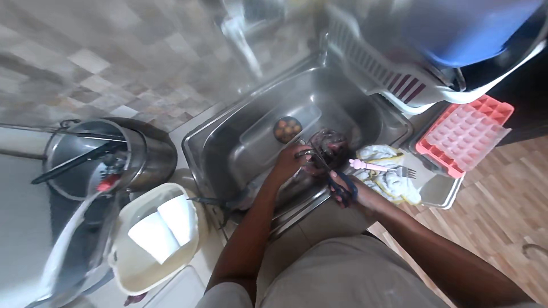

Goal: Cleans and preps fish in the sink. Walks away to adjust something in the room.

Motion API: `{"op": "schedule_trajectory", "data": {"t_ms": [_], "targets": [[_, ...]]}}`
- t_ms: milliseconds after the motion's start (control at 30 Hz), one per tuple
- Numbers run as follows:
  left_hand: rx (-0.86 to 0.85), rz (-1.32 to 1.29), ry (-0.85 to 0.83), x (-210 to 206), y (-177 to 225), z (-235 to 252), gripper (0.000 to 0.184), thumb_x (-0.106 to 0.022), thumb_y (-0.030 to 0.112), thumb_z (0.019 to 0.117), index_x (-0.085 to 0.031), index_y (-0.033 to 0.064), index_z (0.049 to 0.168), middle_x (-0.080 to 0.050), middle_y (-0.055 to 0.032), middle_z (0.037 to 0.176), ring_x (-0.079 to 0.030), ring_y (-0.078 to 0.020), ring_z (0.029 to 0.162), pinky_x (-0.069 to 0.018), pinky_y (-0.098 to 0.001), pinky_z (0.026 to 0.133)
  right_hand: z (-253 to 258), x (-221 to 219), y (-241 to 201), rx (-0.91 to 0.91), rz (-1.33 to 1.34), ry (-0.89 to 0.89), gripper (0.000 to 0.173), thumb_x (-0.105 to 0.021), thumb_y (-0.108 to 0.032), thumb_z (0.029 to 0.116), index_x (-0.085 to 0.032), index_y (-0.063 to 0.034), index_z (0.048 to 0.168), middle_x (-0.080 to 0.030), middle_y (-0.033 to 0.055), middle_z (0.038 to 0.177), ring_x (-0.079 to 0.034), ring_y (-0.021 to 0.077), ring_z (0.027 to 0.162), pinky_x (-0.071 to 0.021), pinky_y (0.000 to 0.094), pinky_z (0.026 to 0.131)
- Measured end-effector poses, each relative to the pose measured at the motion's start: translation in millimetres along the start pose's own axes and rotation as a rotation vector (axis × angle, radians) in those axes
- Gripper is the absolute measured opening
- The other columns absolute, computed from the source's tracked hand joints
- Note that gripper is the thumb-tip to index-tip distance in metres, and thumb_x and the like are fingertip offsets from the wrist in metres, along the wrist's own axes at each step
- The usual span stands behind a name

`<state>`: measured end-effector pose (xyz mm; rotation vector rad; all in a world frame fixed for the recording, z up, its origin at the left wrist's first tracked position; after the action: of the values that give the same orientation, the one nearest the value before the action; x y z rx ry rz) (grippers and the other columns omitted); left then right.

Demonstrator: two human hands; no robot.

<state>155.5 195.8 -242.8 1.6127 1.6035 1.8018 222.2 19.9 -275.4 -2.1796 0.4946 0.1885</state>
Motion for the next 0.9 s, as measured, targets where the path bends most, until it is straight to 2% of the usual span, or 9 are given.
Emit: {"op": "schedule_trajectory", "data": {"t_ms": [100, 533, 733, 900], "targets": [[0.011, 0.030, -0.033, -5.2, -4.2, 5.5, 0.028, -0.065, 0.012, 0.1009, -0.069, 0.0041, 0.128, -0.065, -0.0172, 0.126, -0.064, -0.0280, 0.116, -0.0498, -0.0469, 0.102, 1.1, 3.2, 2.0, -0.029, 0.022, 0.051, 0.043, -0.041, -0.044, 0.1101, -0.058, -0.0076, 0.094, -0.055, -0.0015, 0.068, -0.055, 0.0076, 0.053, -0.0509, 0.0215, 0.051], [0.057, 0.062, -0.136, -12.1, -15.3, 15.4, 0.029, -0.062, 0.010, 0.1024, -0.065, 0.0035, 0.131, -0.063, -0.0186, 0.131, -0.064, -0.0288, 0.116, -0.0504, -0.0464, 0.102, -4.5, 19.4, 2.2, -0.065, -0.039, 0.123, 0.036, -0.051, -0.039, 0.1084, -0.059, -0.0078, 0.092, -0.053, -0.0038, 0.064, -0.052, 0.0045, 0.048, -0.0475, 0.0190, 0.046], [0.031, 0.007, -0.140, -9.8, -17.2, 16.0, 0.030, -0.060, 0.012, 0.1037, -0.064, 0.0051, 0.132, -0.065, -0.0147, 0.132, -0.065, -0.0245, 0.115, -0.0508, -0.0459, 0.102, -6.8, 17.1, 2.8, -0.041, -0.048, 0.040, 0.044, -0.040, -0.044, 0.1105, -0.059, -0.0071, 0.097, -0.057, -0.0017, 0.067, -0.059, 0.0092, 0.055, -0.0523, 0.0235, 0.053], [0.074, -0.136, -0.114, -1.4, -22.2, 14.6, 0.032, -0.060, 0.010, 0.1035, -0.062, 0.0033, 0.134, -0.068, -0.0155, 0.119, -0.066, -0.0201, 0.099, -0.0538, -0.0395, 0.091, -7.8, 15.8, 2.3, -0.003, -0.091, -0.025, 0.046, -0.035, -0.047, 0.1102, -0.057, -0.0078, 0.101, -0.057, -0.0020, 0.069, -0.060, 0.0089, 0.057, -0.0528, 0.0227, 0.054]]}}
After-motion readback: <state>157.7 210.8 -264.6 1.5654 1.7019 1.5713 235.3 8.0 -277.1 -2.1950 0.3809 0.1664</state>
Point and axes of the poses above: each hand's wrist, its own z-axis towards the middle knuckle, its own x-axis out of the back of the hand, y = z × x, the point moved 9 cm from there along z, towards the middle knuckle
